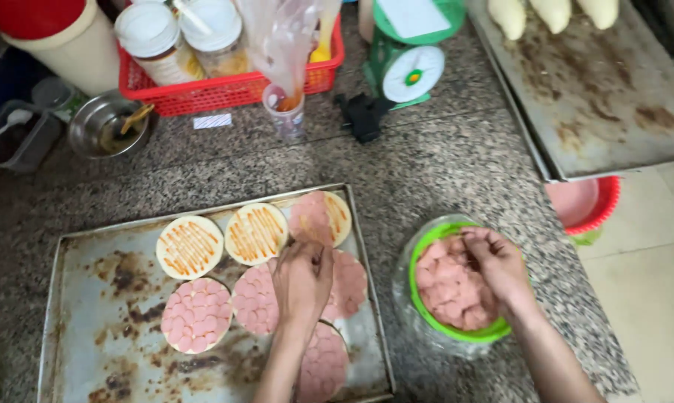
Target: The person arranges sliced sausage pieces by hand onto several round dough bases placed on a metal baking tray. The bases are already topped with a drizzled sauce. The person repeatedly picks up slices from a green colander and places them in overlapping rows to cover the surface of each base.
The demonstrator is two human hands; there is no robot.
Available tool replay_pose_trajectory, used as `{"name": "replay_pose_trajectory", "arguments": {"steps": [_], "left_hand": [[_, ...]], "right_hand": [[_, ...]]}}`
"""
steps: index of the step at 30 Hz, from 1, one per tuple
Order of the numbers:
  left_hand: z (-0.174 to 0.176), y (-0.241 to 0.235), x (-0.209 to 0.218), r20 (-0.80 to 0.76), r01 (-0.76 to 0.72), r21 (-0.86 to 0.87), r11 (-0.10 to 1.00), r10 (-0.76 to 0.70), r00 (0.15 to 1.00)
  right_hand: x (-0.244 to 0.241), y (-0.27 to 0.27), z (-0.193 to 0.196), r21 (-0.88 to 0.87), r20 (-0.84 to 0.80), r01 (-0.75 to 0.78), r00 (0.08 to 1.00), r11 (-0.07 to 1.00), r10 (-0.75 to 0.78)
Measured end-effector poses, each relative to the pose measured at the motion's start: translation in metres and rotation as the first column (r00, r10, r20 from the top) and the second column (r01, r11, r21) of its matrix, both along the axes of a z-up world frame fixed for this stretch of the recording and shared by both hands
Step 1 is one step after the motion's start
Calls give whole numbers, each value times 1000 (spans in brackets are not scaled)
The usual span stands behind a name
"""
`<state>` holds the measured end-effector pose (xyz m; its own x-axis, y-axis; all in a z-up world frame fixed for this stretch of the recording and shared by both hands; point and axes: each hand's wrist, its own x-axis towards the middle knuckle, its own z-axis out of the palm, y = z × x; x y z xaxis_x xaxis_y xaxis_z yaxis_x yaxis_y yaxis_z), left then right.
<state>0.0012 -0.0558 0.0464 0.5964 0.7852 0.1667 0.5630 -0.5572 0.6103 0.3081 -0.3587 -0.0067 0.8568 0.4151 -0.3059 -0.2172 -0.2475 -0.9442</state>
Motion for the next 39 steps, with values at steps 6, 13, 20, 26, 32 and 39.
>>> {"name": "replay_pose_trajectory", "arguments": {"steps": [6,13,20,26,32,39], "left_hand": [[56,-60,3,-1,99,19,995,-99,995],[74,-111,-10,110,153,-152,976,-138,984],[68,-166,-16,38,50,-304,951,-41,998],[76,-209,-28,55,30,-299,954,-14,998],[81,-224,-25,59,19,-284,959,-2,998],[107,-210,6,47,103,-301,948,-94,995]], "right_hand": [[4,-54,40,-714,242,-178,845,677,477],[-32,-39,110,-784,238,-414,487,462,840],[-4,-42,90,-828,298,-451,147,332,943],[1,-29,85,-855,135,-462,239,235,962],[3,-37,107,-692,138,-600,435,401,890],[10,-37,89,70,-220,-460,858,885,463]]}}
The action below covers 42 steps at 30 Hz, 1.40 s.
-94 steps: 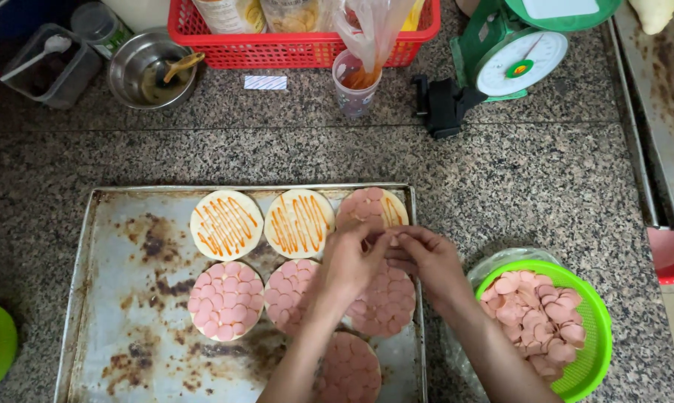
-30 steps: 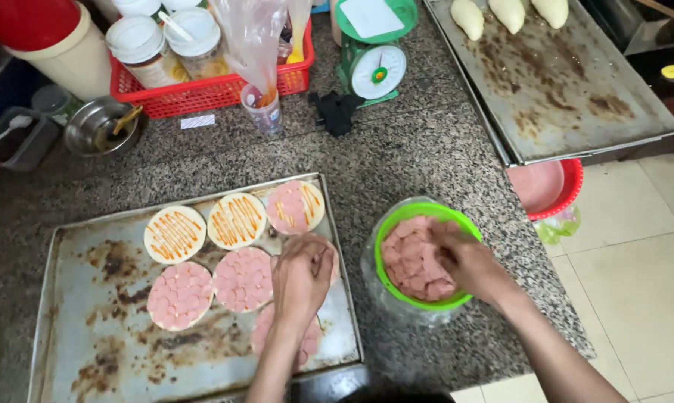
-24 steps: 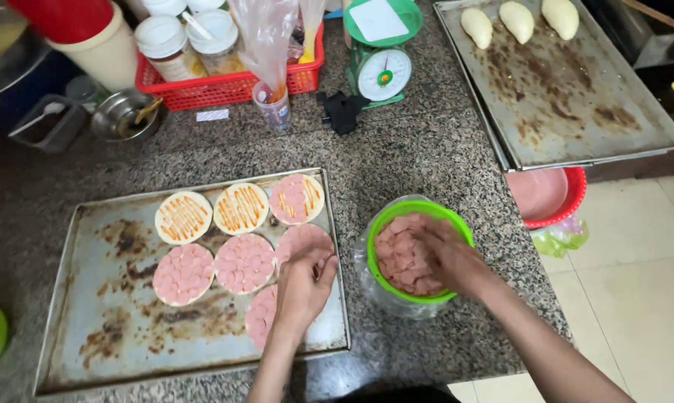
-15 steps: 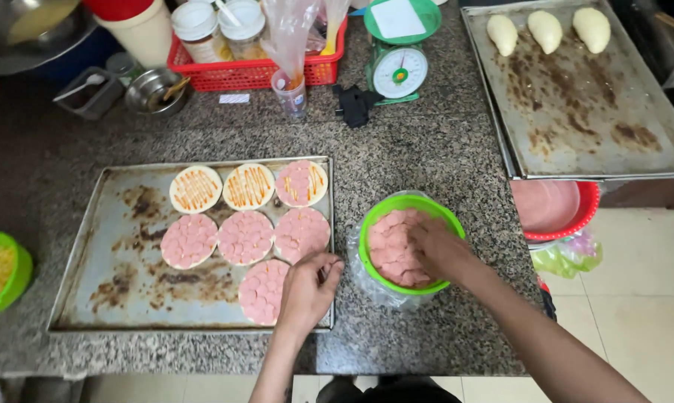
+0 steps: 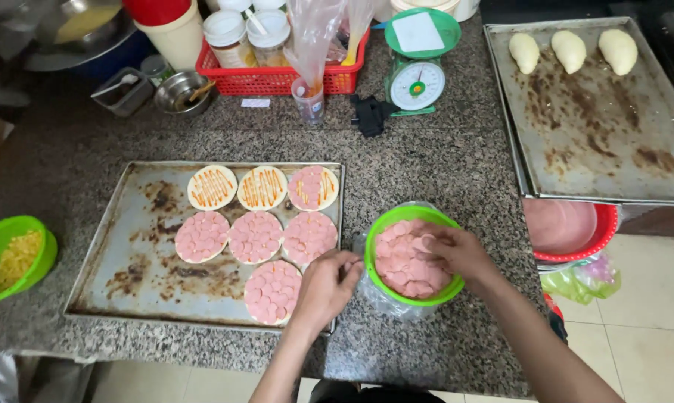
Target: The person arranges sliced sausage pieces by hand onto several round dough bases placed on a metal baking tray. The bases are already topped with a drizzled sauce. The person repeatedly picks up slices from a green colander and places them in overlapping rows to cover the surface of each base.
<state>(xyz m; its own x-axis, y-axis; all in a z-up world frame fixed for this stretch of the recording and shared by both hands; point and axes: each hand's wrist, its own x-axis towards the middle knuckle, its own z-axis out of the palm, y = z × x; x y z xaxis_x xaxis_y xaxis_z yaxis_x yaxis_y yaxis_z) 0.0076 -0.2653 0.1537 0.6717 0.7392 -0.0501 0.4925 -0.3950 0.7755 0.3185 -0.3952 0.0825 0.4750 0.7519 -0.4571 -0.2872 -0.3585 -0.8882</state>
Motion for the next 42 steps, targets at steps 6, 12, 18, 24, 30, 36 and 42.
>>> {"name": "replay_pose_trajectory", "arguments": {"steps": [6,12,18,24,30,36,42], "left_hand": [[14,27,26,103,165,298,940,-203,974],[-8,81,15,3,280,587,760,-348,938],[-38,136,-15,-39,261,660,704,-315,948],[-79,194,-34,90,-53,228,972,33,995],[-114,248,-35,-39,-217,151,964,226,973],[-109,259,12,-9,-34,46,998,34,999],[-132,266,13,-164,-40,297,954,92,982]], "right_hand": [[-56,36,54,13,-128,37,991,999,-35],[-93,89,-9,41,53,-174,984,984,172],[-134,141,-9,47,-26,-134,990,990,136],[-121,177,-89,61,-87,-5,996,998,11],[-116,195,-102,-26,-212,140,967,990,-143],[-125,222,-61,-80,-177,151,971,985,-163],[-127,230,-55,-80,-181,149,970,986,-162]]}}
